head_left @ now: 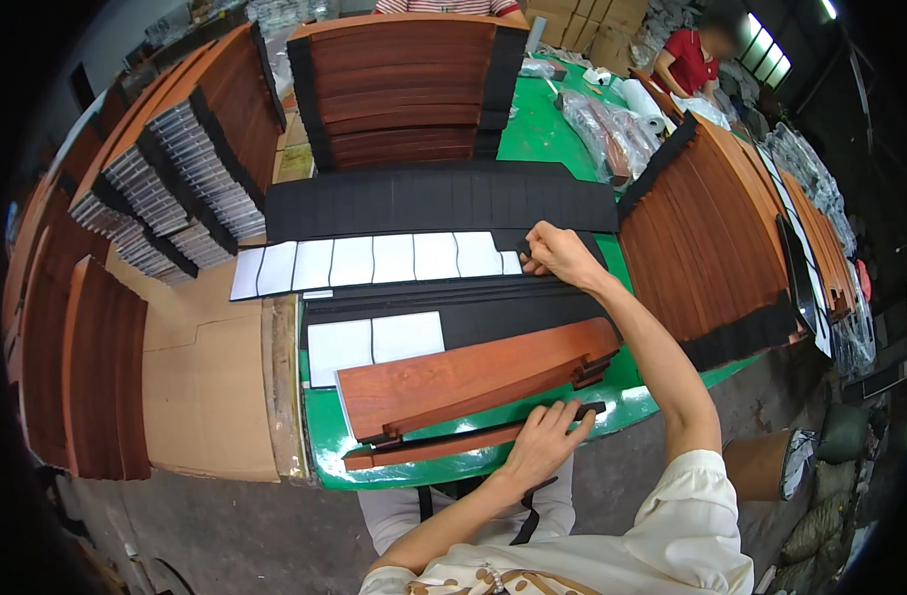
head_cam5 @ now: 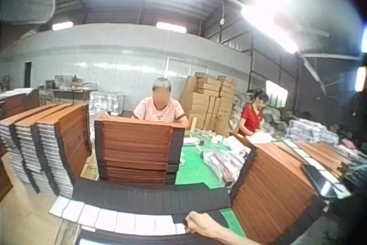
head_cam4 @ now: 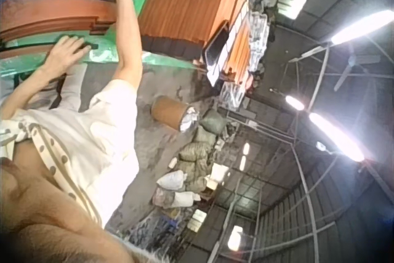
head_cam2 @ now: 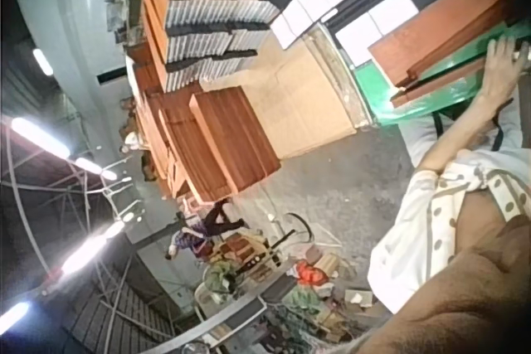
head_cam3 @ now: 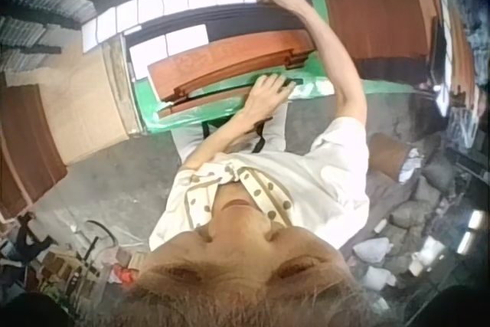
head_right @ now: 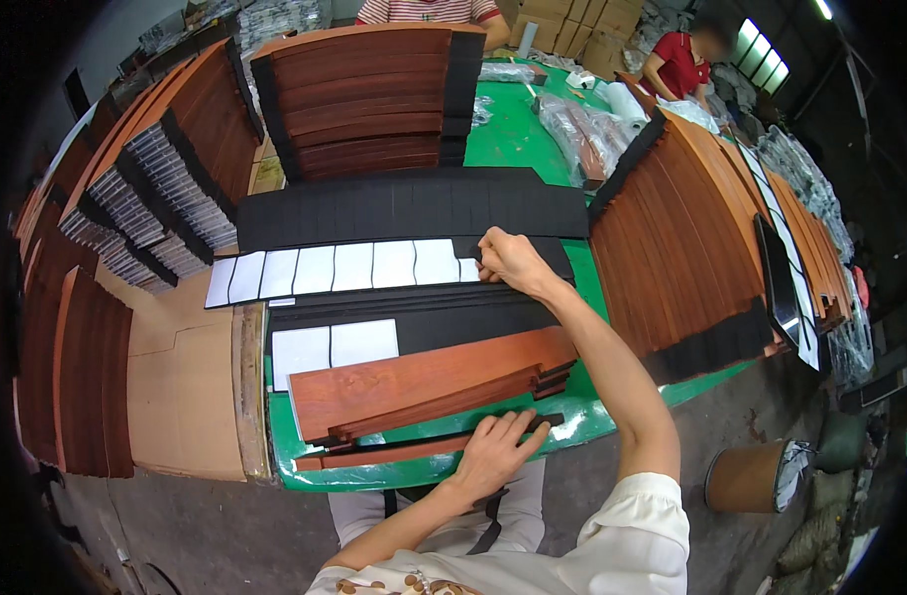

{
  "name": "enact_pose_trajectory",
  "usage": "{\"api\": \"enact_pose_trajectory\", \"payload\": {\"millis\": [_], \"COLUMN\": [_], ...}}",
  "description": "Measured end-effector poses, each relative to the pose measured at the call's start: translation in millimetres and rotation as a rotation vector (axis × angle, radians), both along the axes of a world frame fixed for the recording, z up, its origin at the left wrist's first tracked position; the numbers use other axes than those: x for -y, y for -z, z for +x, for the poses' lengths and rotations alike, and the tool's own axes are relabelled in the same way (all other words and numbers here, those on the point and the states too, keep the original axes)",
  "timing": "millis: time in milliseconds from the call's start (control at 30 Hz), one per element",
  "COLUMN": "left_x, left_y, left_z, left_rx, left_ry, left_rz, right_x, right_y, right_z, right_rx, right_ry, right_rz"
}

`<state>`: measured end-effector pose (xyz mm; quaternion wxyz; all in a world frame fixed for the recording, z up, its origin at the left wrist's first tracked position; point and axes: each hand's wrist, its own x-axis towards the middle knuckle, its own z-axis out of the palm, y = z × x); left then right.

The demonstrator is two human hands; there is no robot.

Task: Applying black adhesive strips to wooden furniture panels and stacking them.

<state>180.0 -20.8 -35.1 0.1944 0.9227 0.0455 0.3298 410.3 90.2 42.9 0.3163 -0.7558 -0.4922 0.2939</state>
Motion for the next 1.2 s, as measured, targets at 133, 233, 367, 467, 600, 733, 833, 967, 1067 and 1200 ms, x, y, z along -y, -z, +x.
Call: {"api": "enact_pose_trajectory", "payload": {"millis": [133,233,367,467,600,733,833,967,1067,1200], "left_x": [-4,-18,-23,-8,2,2,-1,-15,-23,-33], "left_y": [-16,-29,-48,-57,-44,-47,-42,-46,-44,-42], "left_z": [-6,-36,-98,-138,-167,-186,-196,-208,-214,-222], "left_rx": [0.151,0.271,0.378,0.343,0.368,0.305,0.257,0.201,0.210,0.214], "left_ry": [0.019,-0.071,-0.225,-0.353,-0.344,-0.396,-0.398,-0.356,-0.306,-0.228], "left_rz": [-0.249,-0.186,-0.411,-0.847,-1.205,-1.278,-1.222,-0.745,-0.497,-0.380], "right_x": [46,80,120,132,134,138,141,139,132,125], "right_y": [-23,-32,-44,-29,-17,-8,-8,-4,3,1], "right_z": [-34,-67,-126,-179,-216,-235,-240,-240,-242,-249], "right_rx": [-0.509,-0.640,-0.722,0.045,0.418,0.523,0.424,-0.108,-0.134,-0.095], "right_ry": [0.074,-0.027,-0.036,-0.292,-0.623,-0.739,-0.763,-0.636,-0.689,-0.719], "right_rz": [0.105,0.163,0.131,0.349,0.687,0.846,0.764,0.332,0.304,0.296]}}
